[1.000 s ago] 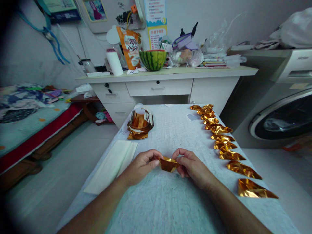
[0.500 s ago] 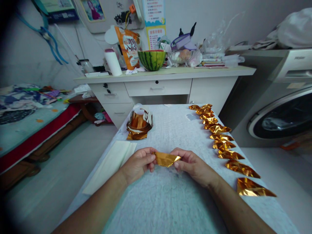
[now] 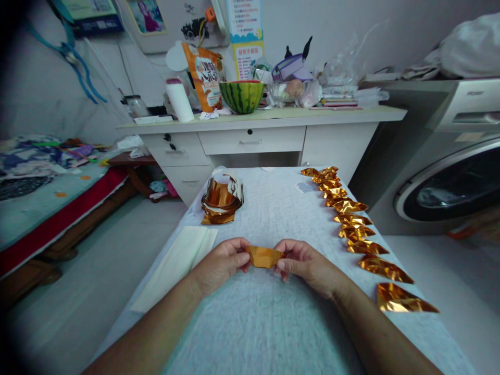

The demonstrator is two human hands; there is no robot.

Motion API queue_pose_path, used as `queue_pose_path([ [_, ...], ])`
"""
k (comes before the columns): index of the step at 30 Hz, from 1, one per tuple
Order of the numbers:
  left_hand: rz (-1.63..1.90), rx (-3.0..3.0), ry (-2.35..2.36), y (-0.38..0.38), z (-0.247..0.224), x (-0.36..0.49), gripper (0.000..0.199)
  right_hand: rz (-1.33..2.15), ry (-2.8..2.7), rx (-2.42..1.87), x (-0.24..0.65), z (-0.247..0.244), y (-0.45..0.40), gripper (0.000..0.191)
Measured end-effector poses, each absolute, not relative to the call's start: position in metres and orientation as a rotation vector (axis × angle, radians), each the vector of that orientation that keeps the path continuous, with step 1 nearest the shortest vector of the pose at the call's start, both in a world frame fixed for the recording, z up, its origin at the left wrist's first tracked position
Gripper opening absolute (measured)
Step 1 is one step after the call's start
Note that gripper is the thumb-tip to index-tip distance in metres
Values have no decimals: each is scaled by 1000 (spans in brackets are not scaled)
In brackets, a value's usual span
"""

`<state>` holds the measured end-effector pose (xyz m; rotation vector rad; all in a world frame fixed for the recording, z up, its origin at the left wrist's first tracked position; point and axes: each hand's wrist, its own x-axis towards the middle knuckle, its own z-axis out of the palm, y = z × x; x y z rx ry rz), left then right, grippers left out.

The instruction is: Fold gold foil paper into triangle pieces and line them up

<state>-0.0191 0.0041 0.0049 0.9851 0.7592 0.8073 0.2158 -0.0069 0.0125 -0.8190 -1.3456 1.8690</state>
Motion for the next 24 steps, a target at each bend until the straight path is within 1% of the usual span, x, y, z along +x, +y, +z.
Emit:
queue_pose_path([
  [7, 766, 962, 760, 3, 6, -20, 35, 1902, -1306, -779, 217, 9, -7, 20],
  [17, 690, 953, 734, 1, 5, -21, 39, 1905, -1287, -792, 216, 8, -6, 22],
  [24, 723, 965, 738, 2, 5, -20, 39, 1899, -1261, -800, 218, 7, -6, 21],
])
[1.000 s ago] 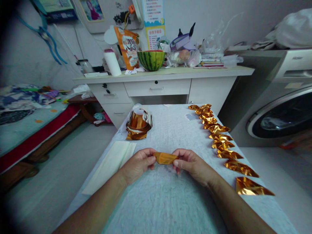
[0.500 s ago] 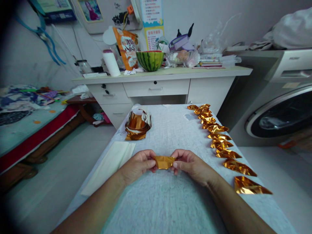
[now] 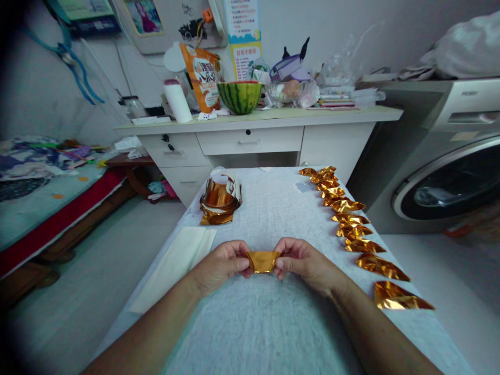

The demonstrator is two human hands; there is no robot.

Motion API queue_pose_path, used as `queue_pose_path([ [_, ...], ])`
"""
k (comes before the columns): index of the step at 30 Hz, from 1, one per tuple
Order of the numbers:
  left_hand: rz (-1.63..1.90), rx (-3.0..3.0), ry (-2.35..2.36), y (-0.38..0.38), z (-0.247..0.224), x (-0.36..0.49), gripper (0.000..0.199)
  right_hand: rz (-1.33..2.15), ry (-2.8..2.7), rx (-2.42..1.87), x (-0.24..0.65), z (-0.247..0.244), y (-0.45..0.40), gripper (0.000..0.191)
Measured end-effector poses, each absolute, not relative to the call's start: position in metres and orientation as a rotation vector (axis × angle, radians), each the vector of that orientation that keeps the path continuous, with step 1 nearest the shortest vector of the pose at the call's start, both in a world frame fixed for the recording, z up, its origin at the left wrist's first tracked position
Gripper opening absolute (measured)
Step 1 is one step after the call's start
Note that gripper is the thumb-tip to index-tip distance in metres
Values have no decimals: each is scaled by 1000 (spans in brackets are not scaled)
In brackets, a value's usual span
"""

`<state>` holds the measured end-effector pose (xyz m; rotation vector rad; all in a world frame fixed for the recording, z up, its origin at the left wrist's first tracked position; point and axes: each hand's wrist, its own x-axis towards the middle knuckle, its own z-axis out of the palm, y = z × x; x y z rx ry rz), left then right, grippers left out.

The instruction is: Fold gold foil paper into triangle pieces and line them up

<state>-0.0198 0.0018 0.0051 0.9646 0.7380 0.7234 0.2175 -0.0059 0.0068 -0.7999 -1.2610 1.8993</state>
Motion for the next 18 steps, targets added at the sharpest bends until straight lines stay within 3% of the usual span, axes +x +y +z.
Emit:
queue_pose_path([
  [18, 770, 991, 766, 2, 10, -18, 36, 1896, -1215, -862, 215, 10, -6, 26],
])
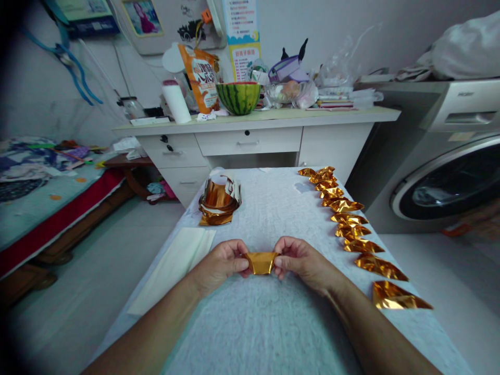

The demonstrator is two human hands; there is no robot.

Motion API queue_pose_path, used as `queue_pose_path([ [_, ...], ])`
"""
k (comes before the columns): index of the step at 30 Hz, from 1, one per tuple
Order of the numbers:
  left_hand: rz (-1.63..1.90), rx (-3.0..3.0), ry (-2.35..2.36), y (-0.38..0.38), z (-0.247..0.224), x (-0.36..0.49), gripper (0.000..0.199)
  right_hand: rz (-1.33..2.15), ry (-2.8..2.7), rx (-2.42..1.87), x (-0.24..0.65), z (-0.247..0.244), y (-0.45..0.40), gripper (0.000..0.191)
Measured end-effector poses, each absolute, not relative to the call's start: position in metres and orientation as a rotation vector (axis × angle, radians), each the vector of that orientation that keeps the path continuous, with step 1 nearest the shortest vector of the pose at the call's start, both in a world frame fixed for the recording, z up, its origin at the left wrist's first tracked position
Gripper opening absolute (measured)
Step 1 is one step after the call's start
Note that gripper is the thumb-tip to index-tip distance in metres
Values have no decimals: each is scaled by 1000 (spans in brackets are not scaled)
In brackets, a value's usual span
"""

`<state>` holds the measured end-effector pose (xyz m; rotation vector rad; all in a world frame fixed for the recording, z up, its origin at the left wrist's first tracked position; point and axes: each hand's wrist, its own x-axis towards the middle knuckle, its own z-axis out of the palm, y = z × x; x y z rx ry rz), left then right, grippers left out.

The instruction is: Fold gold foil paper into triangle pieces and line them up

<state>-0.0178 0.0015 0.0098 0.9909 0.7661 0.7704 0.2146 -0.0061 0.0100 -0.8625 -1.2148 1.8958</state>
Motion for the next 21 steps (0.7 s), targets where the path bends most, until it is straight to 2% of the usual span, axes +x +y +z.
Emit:
queue_pose_path([
  [13, 751, 1052, 735, 0, 10, -19, 30, 1832, -1354, -905, 212, 15, -6, 28],
  [21, 793, 1029, 710, 0, 12, -15, 34, 1799, -1344, -890, 214, 10, -4, 27],
])
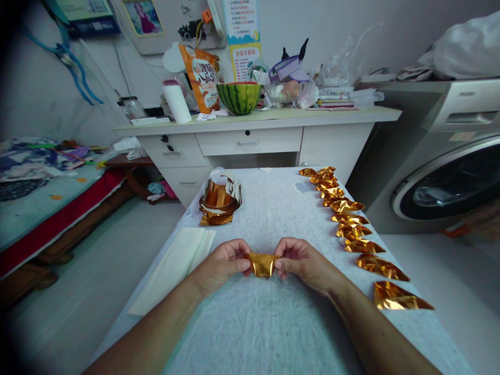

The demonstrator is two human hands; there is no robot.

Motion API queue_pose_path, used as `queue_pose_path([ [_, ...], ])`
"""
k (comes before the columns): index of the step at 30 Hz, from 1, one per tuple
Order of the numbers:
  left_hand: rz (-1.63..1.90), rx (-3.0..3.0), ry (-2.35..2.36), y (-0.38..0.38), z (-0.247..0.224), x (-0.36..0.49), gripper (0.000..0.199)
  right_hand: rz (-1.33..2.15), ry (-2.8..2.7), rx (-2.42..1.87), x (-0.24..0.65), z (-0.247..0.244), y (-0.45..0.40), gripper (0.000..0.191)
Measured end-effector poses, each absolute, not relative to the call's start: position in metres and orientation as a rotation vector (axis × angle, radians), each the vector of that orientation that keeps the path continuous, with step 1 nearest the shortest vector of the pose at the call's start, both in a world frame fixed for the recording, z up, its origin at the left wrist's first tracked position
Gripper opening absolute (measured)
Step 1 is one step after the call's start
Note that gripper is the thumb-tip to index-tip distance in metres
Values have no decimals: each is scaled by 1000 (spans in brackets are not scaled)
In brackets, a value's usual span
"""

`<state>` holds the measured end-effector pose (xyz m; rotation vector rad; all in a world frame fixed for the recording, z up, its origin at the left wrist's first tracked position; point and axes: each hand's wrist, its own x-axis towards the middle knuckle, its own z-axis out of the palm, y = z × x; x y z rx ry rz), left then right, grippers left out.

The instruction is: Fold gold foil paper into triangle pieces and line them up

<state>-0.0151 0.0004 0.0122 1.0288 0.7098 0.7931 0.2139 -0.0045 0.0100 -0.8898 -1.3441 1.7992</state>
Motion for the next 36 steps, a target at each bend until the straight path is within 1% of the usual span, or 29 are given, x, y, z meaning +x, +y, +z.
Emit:
queue_pose_path([
  [4, 804, 1030, 721, 0, 12, -15, 36, 1810, -1335, -888, 215, 8, -4, 26],
  [7, 799, 1050, 722, 0, 11, -15, 33, 1812, -1328, -885, 215, 11, -4, 24],
  [10, 816, 1110, 738, 1, 11, -17, 26, 1805, -1316, -884, 215, 13, -5, 22],
  [13, 912, 1285, 817, 2, 12, -17, 14, 1742, -1297, -906, 216, 13, -5, 20],
  [15, 994, 1488, 907, 1, 14, -17, 8, 1697, -1290, -938, 216, 13, -5, 24],
  [17, 1025, 1698, 989, -1, 17, -16, 12, 1662, -1293, -955, 216, 13, -4, 32],
  [19, 1002, 1860, 1030, -4, 19, -15, 20, 1613, -1324, -966, 215, 14, -4, 35],
  [26, 938, 2124, 1064, -6, 14, -16, 30, 1375, -1490, -1137, 210, 15, -5, 25],
  [28, 923, 2140, 1062, -6, 15, -15, 30, 1350, -1500, -1164, 208, 13, -5, 23],
  [31, 926, 2120, 1034, -9, 21, -14, 25, 1279, -1523, -1187, 206, 10, -4, 18],
  [34, 930, 2047, 1013, -13, 27, -14, 16, 1144, -1574, -1245, 205, 6, -4, 13],
  [36, 931, 1981, 1075, -14, 26, -13, 14, 1056, -1625, -1298, 204, 5, -5, 11],
])
